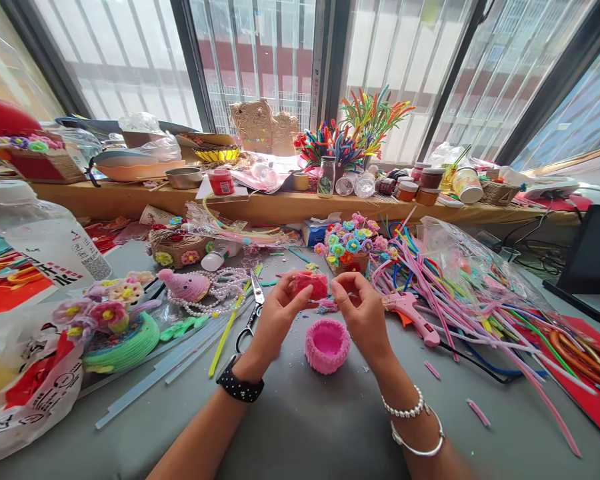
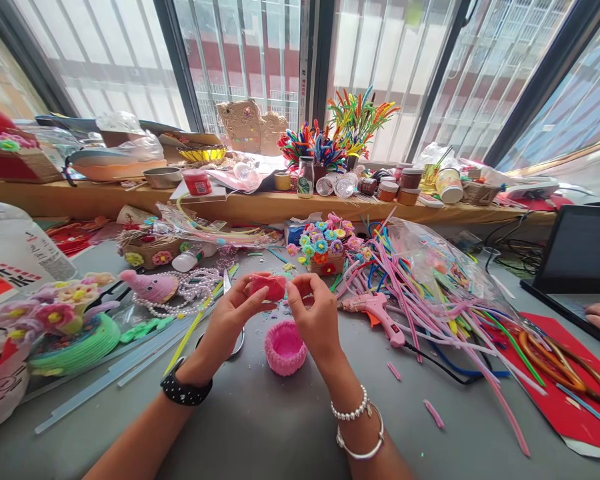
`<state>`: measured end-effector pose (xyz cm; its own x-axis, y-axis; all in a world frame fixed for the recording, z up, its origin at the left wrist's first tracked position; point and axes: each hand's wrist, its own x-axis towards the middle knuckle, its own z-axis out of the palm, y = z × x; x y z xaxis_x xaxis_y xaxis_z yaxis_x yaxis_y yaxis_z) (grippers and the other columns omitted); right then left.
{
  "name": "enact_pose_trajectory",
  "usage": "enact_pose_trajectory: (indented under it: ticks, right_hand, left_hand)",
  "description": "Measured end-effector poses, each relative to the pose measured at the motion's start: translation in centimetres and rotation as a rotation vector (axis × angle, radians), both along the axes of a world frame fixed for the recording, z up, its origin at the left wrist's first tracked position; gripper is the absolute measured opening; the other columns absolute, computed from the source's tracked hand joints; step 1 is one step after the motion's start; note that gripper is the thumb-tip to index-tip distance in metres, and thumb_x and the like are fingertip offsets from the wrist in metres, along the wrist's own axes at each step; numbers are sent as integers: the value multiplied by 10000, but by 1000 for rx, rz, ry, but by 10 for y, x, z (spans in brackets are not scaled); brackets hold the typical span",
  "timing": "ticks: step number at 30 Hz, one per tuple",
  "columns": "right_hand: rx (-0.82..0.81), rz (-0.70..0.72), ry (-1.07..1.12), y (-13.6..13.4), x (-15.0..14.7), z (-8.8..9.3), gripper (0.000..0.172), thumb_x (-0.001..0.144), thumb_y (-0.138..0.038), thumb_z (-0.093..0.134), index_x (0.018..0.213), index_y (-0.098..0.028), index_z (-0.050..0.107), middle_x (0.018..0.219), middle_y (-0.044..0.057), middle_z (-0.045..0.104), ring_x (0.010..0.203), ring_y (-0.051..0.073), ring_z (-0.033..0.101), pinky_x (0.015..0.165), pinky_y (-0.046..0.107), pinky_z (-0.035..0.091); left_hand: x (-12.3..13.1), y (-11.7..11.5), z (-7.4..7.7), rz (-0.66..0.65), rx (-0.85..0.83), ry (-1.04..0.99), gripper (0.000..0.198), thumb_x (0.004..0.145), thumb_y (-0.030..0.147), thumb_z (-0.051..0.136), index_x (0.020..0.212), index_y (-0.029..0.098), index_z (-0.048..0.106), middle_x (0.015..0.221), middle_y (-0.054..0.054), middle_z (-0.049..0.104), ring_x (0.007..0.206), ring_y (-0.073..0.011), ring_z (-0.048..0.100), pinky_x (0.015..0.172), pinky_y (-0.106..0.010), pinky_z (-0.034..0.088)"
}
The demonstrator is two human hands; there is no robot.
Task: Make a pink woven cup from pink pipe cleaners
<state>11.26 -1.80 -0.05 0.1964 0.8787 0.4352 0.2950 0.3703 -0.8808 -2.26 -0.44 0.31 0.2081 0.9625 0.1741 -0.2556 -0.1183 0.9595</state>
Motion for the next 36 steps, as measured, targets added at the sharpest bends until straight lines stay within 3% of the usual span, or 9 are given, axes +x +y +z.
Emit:
enact_pose_trajectory:
  ticks: [4,9,11,15,20,25,28,31,36]
  right_hand:
    - [63,-33,-191,-1,-2,0,171,794,-343,516,850,-181,522,703,11,565,621,125,540,558,231,454]
    - [158,-55,-423,0,-2,-5,136,822,-296,470,772,-175,509,686,12,547,583,116,492,552,234,414]
    - [168,-44,-418,0,-1,-4,158,834,-277,448,724,-181,508,665,9,542,586,116,485,558,234,402]
    - [42,-23,-64,2,4,-2,196,828,-324,464,691,-190,502,624,-13,537,561,104,486,518,213,393]
    - [-193,165,458,5,6,1,222,741,-369,569,662,-176,492,600,-31,534,508,76,464,478,195,391]
    - [-272,319,623,5,6,4,216,698,-348,610,661,-167,499,611,-34,528,526,64,471,490,181,411]
    - [-245,371,562,4,7,4,185,689,-305,615,797,-186,524,686,-31,537,575,78,497,509,193,431]
    - [-151,378,400,3,8,5,293,716,-276,580,997,-217,521,818,-6,558,665,98,522,567,215,459]
    - [-119,276,63,-2,4,8,274,783,-391,519,950,-180,577,849,39,587,709,130,545,588,235,446]
  left_hand:
    - [0,-1,1,22,0,63,265,719,310,620,939,179,551,909,-33,651,820,-163,613,678,-275,529]
    - [-2,2,-3,68,59,188,254,698,315,643,894,160,598,866,-39,666,734,-147,621,629,-243,513]
    - [-3,2,-3,73,46,178,234,685,313,657,848,149,616,832,-40,665,739,-156,622,640,-252,513]
    - [-4,2,1,35,-83,52,209,647,292,698,770,143,620,744,-3,647,695,-136,622,657,-250,509]
    - [-4,2,3,-91,-210,-111,207,624,271,723,752,142,623,740,4,648,698,-120,622,667,-229,501]
    - [-4,3,1,-207,-250,-216,294,603,292,738,821,158,593,735,8,655,652,-110,624,585,-195,486]
    - [-4,5,-1,-185,-201,-151,386,631,311,716,936,171,525,715,6,654,605,-110,614,509,-187,462]
    - [-4,6,-2,-74,-113,-36,355,681,358,665,903,160,471,608,18,620,508,-88,554,432,-173,414]
    - [-3,4,-2,24,-39,23,295,716,374,622,864,168,471,628,35,567,546,-90,534,437,-185,433]
